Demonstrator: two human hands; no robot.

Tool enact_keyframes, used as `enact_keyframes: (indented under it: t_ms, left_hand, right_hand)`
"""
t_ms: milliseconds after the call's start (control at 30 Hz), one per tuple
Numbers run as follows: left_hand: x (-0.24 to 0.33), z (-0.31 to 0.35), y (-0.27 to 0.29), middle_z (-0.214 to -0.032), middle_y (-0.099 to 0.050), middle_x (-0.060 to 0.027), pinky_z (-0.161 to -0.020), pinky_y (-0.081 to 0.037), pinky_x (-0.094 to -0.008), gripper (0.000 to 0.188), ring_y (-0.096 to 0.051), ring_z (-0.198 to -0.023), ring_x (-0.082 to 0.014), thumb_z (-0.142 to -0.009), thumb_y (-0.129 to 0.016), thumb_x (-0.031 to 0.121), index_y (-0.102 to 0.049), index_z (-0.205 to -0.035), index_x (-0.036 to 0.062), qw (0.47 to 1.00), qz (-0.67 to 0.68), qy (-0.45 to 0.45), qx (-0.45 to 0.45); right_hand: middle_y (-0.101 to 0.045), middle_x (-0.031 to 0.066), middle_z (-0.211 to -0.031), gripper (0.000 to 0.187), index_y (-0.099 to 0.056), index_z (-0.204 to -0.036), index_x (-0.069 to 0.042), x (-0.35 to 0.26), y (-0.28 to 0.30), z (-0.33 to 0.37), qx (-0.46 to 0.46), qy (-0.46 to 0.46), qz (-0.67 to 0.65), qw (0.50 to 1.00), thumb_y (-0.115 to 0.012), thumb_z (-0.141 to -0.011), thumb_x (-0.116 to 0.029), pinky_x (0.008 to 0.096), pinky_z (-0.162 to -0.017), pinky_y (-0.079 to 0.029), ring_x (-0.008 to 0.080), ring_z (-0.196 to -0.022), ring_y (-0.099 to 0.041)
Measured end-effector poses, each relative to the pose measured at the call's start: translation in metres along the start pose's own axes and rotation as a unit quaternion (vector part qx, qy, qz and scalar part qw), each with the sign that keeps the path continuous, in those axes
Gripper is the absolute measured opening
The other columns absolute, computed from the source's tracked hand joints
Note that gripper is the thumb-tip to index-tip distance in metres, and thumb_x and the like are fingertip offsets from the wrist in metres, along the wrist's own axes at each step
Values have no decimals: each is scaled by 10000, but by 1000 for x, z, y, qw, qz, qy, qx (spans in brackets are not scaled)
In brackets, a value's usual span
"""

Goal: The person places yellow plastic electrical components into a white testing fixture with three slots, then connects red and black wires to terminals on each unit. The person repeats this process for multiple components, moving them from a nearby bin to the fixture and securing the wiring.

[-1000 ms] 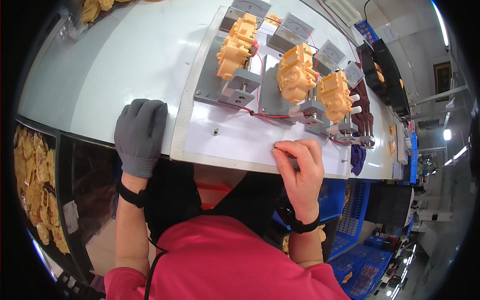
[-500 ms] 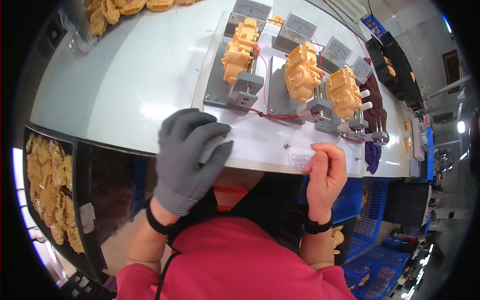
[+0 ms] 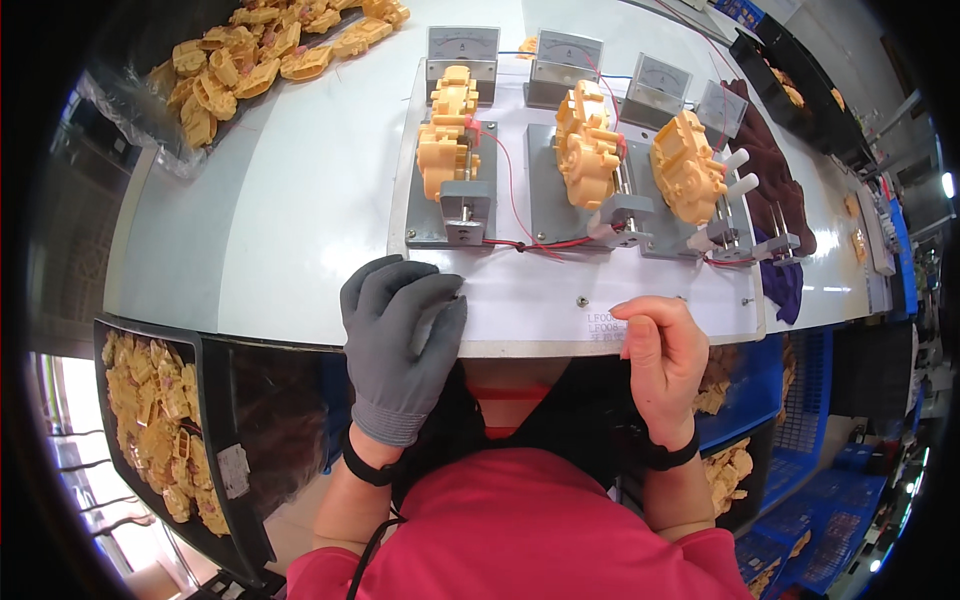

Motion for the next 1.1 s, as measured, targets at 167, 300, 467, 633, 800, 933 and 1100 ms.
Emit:
enact_keyframes:
  t_ms: [167, 300, 467, 633, 800, 933, 1100]
  left_hand:
    - [2, 0, 0, -1052, -645, -74, -960, -440, -407, 203, -532, -1120, -306, -799, -752, 90, -725, -998, 119, 1000, 3, 1, -4]
    - [3, 0, 1, -1088, -625, -94, -982, -434, -400, 192, -527, -1146, -299, -803, -716, 18, -708, -988, 68, 1000, 5, -2, -21]
    - [4, 0, 1, -1086, -618, -99, -986, -429, -397, 171, -531, -1137, -297, -809, -716, 8, -699, -970, 62, 1000, 7, 2, -22]
    - [1, 1, 0, -1048, -632, -77, -967, -437, -416, 180, -525, -1134, -305, -805, -756, 65, -707, -972, 111, 1000, 14, 5, -11]
    - [0, 2, -1, -1054, -628, -79, -984, -427, -414, 178, -517, -1151, -304, -803, -754, 57, -699, -965, 105, 1000, 13, 20, -20]
    - [2, 1, 0, -1063, -628, -78, -995, -423, -412, 181, -515, -1160, -302, -801, -749, 47, -697, -967, 97, 999, 8, 21, -28]
    - [1, 1, 0, -1064, -629, -81, -1006, -414, -412, 180, -518, -1159, -299, -802, -743, 45, -697, -972, 85, 999, -9, 30, -34]
  right_hand:
    - [-662, 27, -773, 53, -703, -942, -52, -2, -1, -2, -3, 20, 20, 1000, -683, -928, -99, 281, -584, -421, 157, -620, -523]
    - [-646, 10, -737, 41, -706, -930, -72, -3, -2, -3, 4, 39, 26, 999, -691, -922, -109, 291, -568, -396, 161, -594, -492]
    - [-625, -3, -703, 56, -707, -929, -93, -4, -1, -7, 16, 88, 50, 995, -704, -918, -147, 301, -564, -383, 166, -577, -477]
    - [-620, -29, -671, 42, -699, -909, -116, -4, -1, -9, 19, 121, 57, 991, -715, -906, -155, 299, -554, -364, 154, -542, -472]
    - [-630, -45, -668, 46, -687, -894, -128, -5, -1, -10, 25, 152, 59, 986, -730, -888, -143, 294, -547, -343, 136, -499, -460]
    - [-627, -41, -665, 67, -683, -897, -129, -5, 0, -10, 24, 157, 56, 986, -744, -873, -139, 300, -546, -337, 136, -500, -463]
    - [-603, -10, -715, 112, -677, -902, -112, -8, 0, -11, -2, 112, 92, 989, -765, -833, -122, 319, -572, -376, 166, -576, -532]
Point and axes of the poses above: each hand's wrist, its own z-axis away from the middle knuckle, its own y-axis out of the back of the hand, x = y × z, the point moved 3 cm from there along -z, towards the middle knuckle
